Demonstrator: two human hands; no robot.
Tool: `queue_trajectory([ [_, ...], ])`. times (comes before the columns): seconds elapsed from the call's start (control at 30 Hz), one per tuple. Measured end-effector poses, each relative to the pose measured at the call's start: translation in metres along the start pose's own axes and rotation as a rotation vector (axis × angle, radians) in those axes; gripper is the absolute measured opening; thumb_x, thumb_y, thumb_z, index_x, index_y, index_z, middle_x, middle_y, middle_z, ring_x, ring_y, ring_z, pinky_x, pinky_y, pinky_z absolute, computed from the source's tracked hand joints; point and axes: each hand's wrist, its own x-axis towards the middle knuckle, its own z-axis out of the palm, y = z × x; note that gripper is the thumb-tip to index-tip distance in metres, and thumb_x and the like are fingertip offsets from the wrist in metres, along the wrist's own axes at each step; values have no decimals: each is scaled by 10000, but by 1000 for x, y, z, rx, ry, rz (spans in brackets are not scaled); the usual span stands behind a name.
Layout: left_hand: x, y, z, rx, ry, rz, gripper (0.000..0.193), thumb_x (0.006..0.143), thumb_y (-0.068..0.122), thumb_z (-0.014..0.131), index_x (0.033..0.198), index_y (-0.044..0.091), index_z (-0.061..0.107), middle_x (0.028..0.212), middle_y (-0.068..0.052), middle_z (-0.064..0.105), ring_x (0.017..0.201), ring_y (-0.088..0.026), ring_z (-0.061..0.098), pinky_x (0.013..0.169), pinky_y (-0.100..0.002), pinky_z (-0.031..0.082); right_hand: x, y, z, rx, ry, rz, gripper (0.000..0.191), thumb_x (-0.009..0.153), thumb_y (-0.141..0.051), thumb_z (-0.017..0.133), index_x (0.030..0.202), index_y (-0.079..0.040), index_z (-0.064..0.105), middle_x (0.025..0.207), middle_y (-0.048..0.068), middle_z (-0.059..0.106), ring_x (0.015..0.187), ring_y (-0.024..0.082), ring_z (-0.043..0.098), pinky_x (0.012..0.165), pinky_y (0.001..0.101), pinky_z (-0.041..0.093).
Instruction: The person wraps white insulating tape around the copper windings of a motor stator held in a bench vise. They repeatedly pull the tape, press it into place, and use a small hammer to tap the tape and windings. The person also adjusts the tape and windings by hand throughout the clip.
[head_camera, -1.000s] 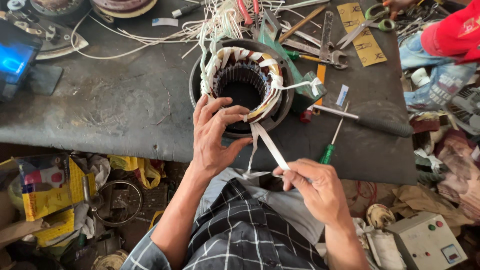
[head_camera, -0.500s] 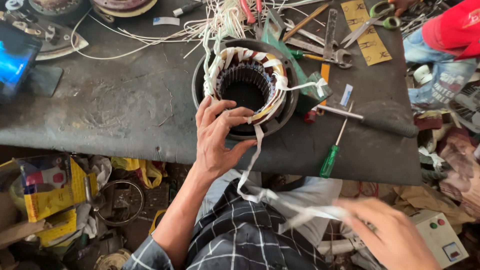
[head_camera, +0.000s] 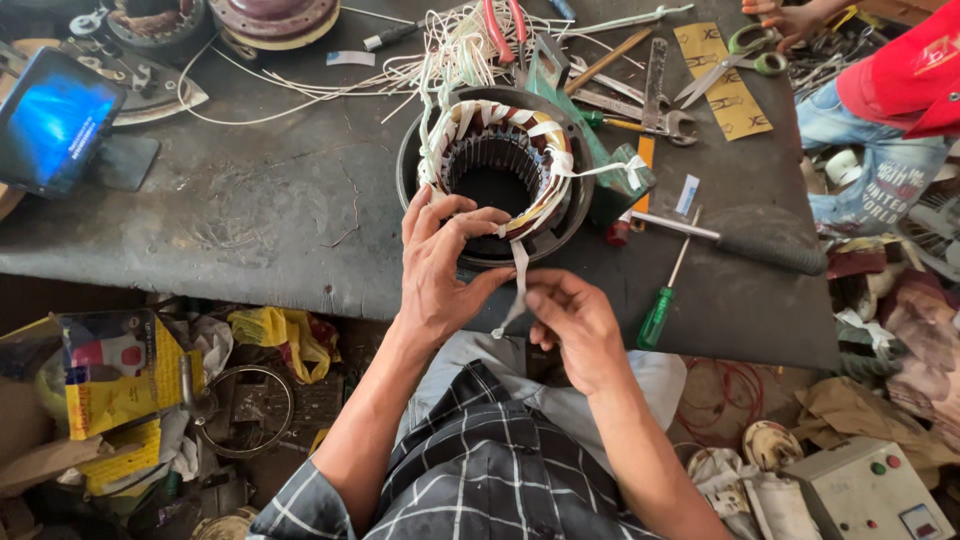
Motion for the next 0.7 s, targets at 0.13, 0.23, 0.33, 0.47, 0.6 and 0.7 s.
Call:
queue_trajectory([
  [0.13, 0, 1, -1, 19, 4, 30, 503, 700, 202, 915, 1097, 86, 627, 1217, 2, 733, 1228, -272, 590, 1261, -556, 272, 0, 1, -12, 30, -58, -34, 217, 1010, -135, 700, 1112, 56, 680, 818, 37, 685, 649, 90, 643, 525, 217, 461],
  [0.23, 0, 2, -1, 93, -5, 81, 481, 729, 224, 904, 1096, 86, 626, 1225, 0, 729, 1215, -285, 598, 1249, -567, 281, 1, -9, -17, 21, -85, -22, 208, 1001, -168, 651, 1080, 24, 648, 853, 49, 737, 683, 109, 689, 544, 224, 490],
  [0.33, -1, 5, -2, 178, -13, 147, 451, 772, 214, 876, 1120, 79, 622, 1256, -11, 717, 1214, -292, 612, 1246, -580, 282, 4, -21, -19, -75, -124, -9, 232, 972, -191, 638, 1097, -1, 683, 828, 47, 745, 682, 107, 696, 560, 231, 511],
  [0.47, -4, 11, -1, 254, -68, 193, 508, 797, 137, 815, 1258, 64, 615, 1338, -68, 686, 1268, -295, 627, 1244, -586, 276, 7, -32, -19, -168, -155, 0, 259, 979, -214, 668, 1068, 7, 770, 750, 33, 698, 660, 90, 651, 587, 238, 514],
  [0.6, -8, 20, 16, 287, -48, 228, 630, 877, -6, 736, 1467, 63, 525, 1471, -96, 635, 1381, -264, 602, 1255, -517, 337, 11, -40, -26, -125, -178, -54, 247, 975, -216, 696, 1007, 16, 773, 714, 28, 688, 639, 90, 626, 605, 239, 505],
  [0.7, -12, 25, 27, 104, 51, 132, 668, 926, 33, 753, 1520, 30, 448, 1480, -103, 601, 1395, -286, 587, 1241, -497, 386, 13, -44, -31, -174, -178, -76, 255, 979, -223, 699, 984, 22, 769, 707, 20, 686, 637, 79, 614, 610, 235, 503],
])
